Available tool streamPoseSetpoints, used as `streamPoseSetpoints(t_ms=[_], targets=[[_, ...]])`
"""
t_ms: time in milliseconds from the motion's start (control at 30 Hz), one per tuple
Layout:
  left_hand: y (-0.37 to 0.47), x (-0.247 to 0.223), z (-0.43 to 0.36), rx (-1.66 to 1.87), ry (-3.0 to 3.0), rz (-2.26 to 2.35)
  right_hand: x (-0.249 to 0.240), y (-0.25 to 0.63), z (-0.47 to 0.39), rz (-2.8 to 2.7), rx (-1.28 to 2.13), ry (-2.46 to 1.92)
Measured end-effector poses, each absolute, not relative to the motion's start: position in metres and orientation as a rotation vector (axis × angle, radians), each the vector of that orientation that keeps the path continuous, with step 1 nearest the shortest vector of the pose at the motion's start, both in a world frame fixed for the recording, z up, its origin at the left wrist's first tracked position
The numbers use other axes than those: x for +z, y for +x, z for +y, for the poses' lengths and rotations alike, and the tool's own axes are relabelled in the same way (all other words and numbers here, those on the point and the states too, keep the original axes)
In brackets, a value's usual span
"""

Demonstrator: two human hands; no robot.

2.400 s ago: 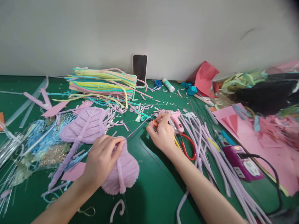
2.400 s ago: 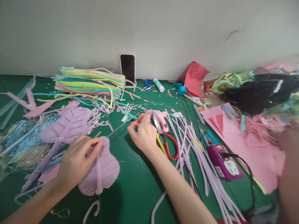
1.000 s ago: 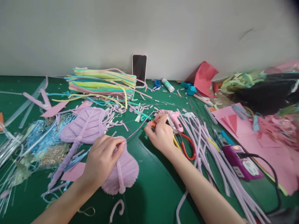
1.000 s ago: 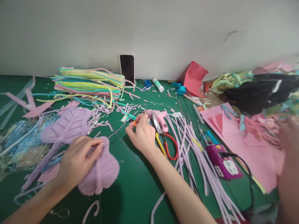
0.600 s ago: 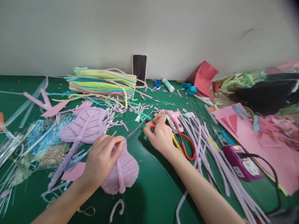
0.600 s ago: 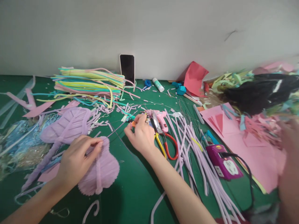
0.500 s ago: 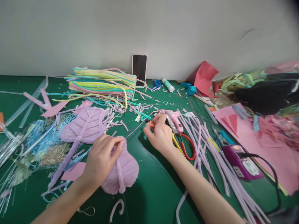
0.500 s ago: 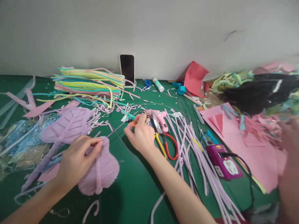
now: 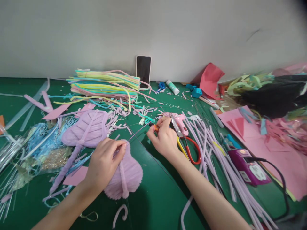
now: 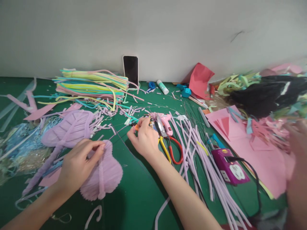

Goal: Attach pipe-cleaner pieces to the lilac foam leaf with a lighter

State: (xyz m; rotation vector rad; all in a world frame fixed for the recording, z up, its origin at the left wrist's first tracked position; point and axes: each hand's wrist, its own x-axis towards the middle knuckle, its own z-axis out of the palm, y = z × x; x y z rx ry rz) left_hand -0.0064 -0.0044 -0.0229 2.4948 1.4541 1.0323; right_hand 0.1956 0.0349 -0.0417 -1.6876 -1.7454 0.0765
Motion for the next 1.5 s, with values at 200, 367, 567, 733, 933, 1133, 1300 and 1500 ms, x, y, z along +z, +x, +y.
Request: streamPoseSetpoints(t_ms=[200, 367, 567, 733, 933, 1133, 1300, 1500], targets=[[-0.005, -0.021, -0.004, 1.023, 2.370, 1.535, -0.044, 0.195, 0.034, -1.772, 0.012, -1.648], [-0.004, -0.017, -0.006, 0.990, 2.116, 1.655, -0.043, 0.191, 0.031, -1.776, 0.017, -1.642], [-0.003, -0.010, -0.004, 0.893, 1.642, 1.652, -0.041, 0.181, 0.025, -1.739, 0.041, -1.589], [0.000, -0.006, -0.002, 0.851, 1.523, 1.584, -0.040, 0.175, 0.024, -1.726, 0.088, -1.571], [0.002, -0.005, -0.003, 0.858, 1.493, 1.519, -0.041, 0.176, 0.025, -1.711, 0.067, -1.577], [0.002, -0.006, -0.003, 0.861, 1.481, 1.487, -0.040, 0.175, 0.024, -1.718, 0.089, -1.565], [0.002, -0.008, -0.004, 0.843, 1.458, 1.471, -0.040, 0.175, 0.024, -1.727, 0.102, -1.574], [0.002, -0.007, -0.004, 0.852, 1.454, 1.479, -0.040, 0.177, 0.025, -1.694, 0.064, -1.588]])
